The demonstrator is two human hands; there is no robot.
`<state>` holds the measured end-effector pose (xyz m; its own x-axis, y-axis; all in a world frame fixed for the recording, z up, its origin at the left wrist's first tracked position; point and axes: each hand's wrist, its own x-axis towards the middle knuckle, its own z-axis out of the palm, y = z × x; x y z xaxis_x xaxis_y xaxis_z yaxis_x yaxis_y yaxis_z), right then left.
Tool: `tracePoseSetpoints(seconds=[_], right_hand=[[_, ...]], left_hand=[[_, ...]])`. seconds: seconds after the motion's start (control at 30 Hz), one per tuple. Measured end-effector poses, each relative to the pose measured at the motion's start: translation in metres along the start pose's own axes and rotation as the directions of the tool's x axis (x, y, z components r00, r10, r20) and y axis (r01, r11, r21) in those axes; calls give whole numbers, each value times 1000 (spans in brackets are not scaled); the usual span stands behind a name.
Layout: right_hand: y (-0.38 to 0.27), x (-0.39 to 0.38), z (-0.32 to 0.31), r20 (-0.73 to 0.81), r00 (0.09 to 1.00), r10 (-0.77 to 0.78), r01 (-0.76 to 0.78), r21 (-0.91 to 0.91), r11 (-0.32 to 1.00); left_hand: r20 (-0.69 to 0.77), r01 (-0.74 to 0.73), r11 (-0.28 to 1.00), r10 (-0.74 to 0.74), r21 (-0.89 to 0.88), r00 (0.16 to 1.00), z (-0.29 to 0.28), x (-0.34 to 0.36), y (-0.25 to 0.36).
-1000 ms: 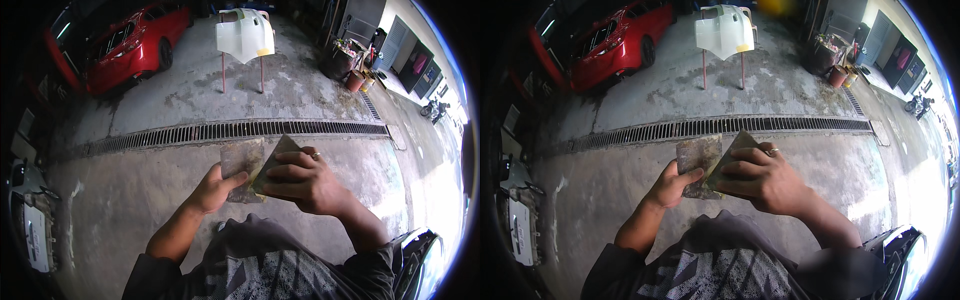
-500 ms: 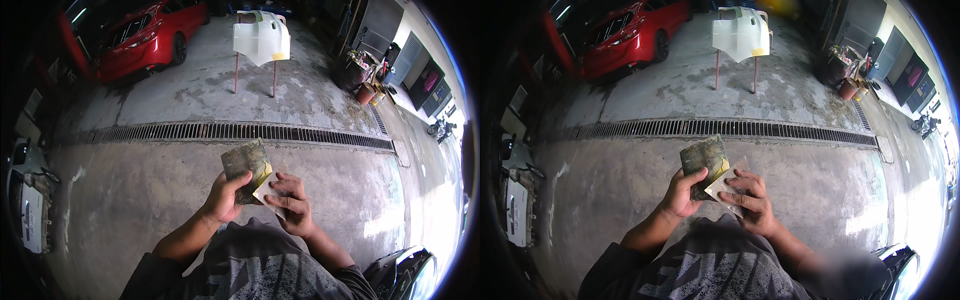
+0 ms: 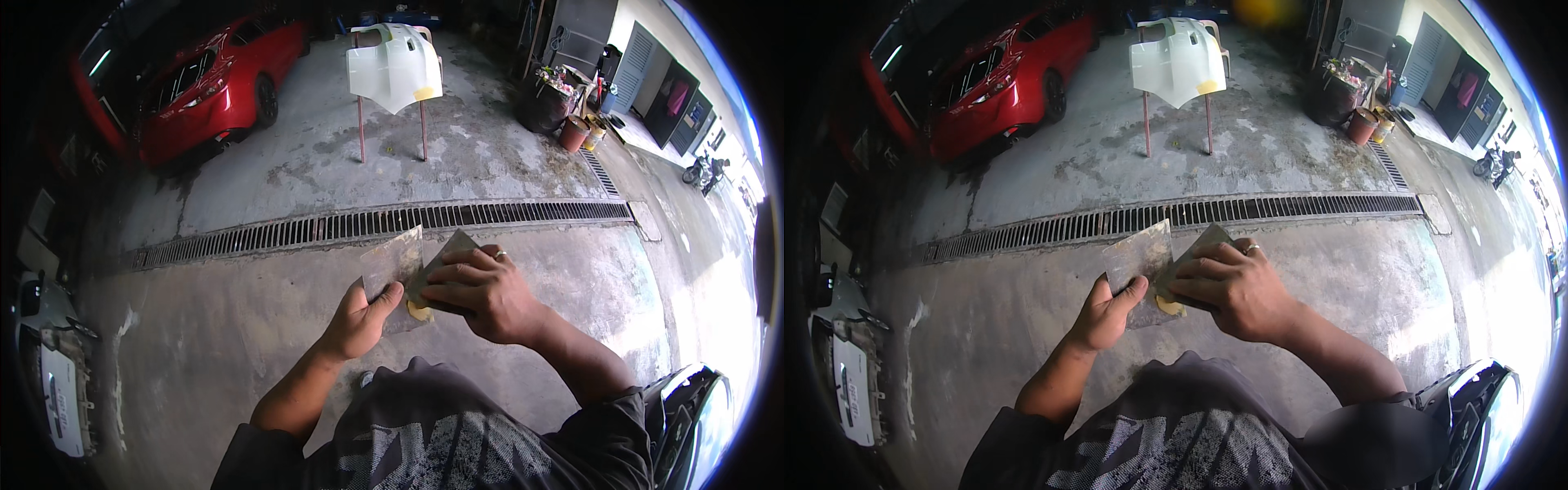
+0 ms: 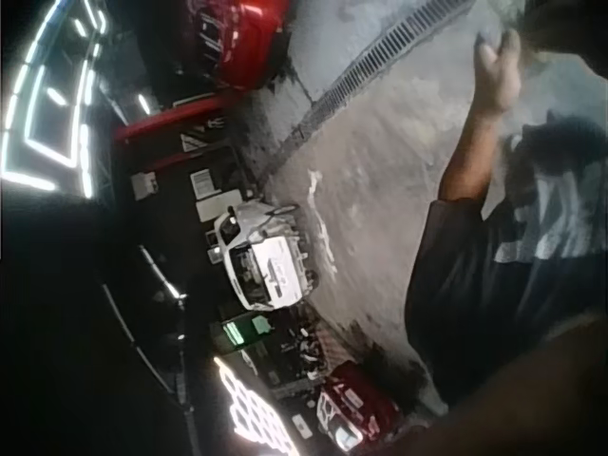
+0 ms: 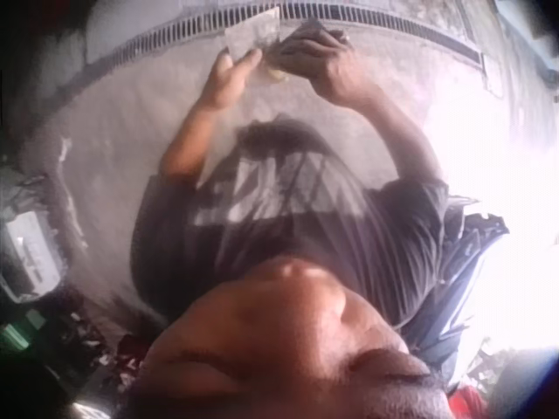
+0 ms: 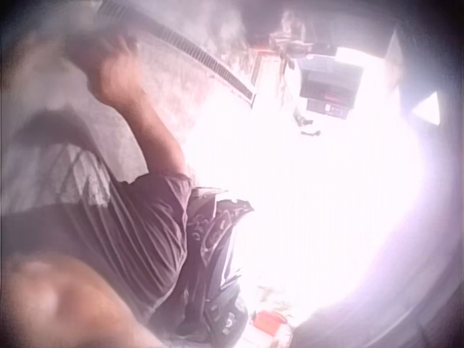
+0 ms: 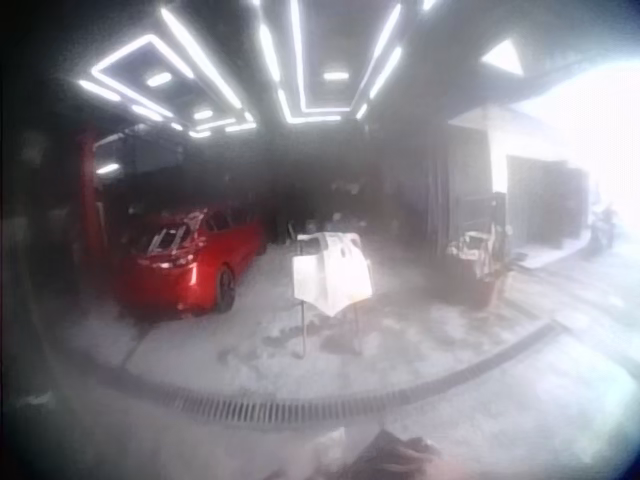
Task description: The person mixes yellow body filler on a metal plate using a putty knife, then applies the filler to a white car bumper mounted on a stand. The person spreads the filler over a specific area of the bumper surface.
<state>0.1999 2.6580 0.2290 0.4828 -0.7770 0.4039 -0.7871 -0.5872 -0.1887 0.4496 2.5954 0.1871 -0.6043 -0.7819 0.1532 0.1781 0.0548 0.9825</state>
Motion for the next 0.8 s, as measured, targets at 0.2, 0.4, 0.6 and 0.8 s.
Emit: tracePoseSetpoints(seconds=[0.2,0.4,0.6,0.8], right_hand=[[-8,-14,18,167,986,-9,-1,60,998],[9,-37,7,59,998,36,-56,387,920],[-27,-34,56,-271,939,210,74,759,647],[-10,-56,93,-342,881,327,-133,484,865]], left_hand=[[-106,63,994,-53,94,993,-5,-4,-16],[-105,91,866,-163,-492,981,-39,-14,7],[136,288,439,-347,-851,928,-8,-20,-41],[125,304,633,-312,-712,942,2,-15,-32]])
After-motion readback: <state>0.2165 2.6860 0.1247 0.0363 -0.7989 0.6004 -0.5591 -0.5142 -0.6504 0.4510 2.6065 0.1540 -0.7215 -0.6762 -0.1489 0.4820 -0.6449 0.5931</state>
